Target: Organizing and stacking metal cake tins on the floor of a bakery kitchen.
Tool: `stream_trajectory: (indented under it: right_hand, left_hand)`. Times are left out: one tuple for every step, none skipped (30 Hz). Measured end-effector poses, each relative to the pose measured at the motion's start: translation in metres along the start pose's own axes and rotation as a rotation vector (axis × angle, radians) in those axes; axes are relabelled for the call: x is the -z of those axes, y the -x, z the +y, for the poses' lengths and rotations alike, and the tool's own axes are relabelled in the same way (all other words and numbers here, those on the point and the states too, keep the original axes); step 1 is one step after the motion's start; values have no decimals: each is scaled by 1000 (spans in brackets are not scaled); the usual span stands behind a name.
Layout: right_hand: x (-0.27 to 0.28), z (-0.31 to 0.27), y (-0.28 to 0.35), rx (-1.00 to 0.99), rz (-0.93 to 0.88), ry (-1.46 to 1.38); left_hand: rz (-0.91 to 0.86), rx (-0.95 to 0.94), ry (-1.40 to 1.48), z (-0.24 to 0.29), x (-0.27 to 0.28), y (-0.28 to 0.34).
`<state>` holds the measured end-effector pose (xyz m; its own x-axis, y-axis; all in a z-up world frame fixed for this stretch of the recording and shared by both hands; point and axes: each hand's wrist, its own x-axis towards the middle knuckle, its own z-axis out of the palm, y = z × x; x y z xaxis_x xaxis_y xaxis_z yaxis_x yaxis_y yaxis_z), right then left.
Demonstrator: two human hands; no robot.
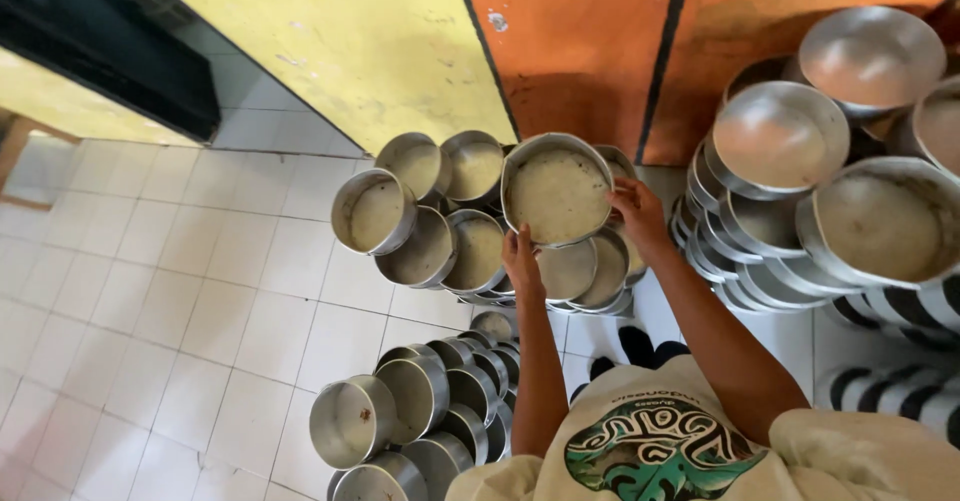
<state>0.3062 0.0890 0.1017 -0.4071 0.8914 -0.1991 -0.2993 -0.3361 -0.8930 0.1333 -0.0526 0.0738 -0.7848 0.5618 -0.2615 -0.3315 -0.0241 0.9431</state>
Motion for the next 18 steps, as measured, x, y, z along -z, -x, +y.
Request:
stream_trajectory:
  right_hand:
    - [12,9,-1,1,14,1]
    - [23,18,-4,79,49,112]
    - [34,25,-6,156,85,224]
    - [34,18,0,161,103,223]
    - [35,10,6,120,122,195]
    - [40,2,15,74,148,169]
    - [41,-7,22,75,174,169]
    - [43,-15,30,73,192,161]
    - [44,-23,39,71,210,153]
    - [49,-25,42,72,227,151]
    - [54,-27,45,85,229,109]
    - [59,-29,47,100,229,66]
    - [64,-30,48,101,243,65]
    - [69,-31,50,111,237,94]
    - [74,-32,51,120,232,123]
    - [77,-35,53,120,245,119]
    - [80,-37,56,103,274,144]
    - [83,-41,56,89,297,170]
  left_hand:
    - [-10,9,-3,-1,-3,5]
    - [-32,18,-5,-1,-6,7]
    - [-53,27,-7,0,-10,10]
    - [-70,32,-11,-1,-13,10]
    - [-85,42,-18,-3,-17,10]
    - [-102,58,-27,-8,-22,13]
    - [-123,72,-33,-8,-29,14]
    - [-149,61,-58,-9,-34,17]
    - [-176,50,-83,-10,-38,21]
    - [-190,57,-88,-17,-40,20]
    - [-226,64,-61,-24,-42,20]
    - [-261,70,-34,-32,-45,18]
    - [-273,77,-38,-25,-50,23]
    - [-278,92,-56,-19,-54,28]
    - [-283,107,-74,-12,-59,33]
    - [-293,113,-81,-8,-64,38]
    - [-287,109,-104,-3,-68,42]
    - [-277,100,-124,2,-74,45]
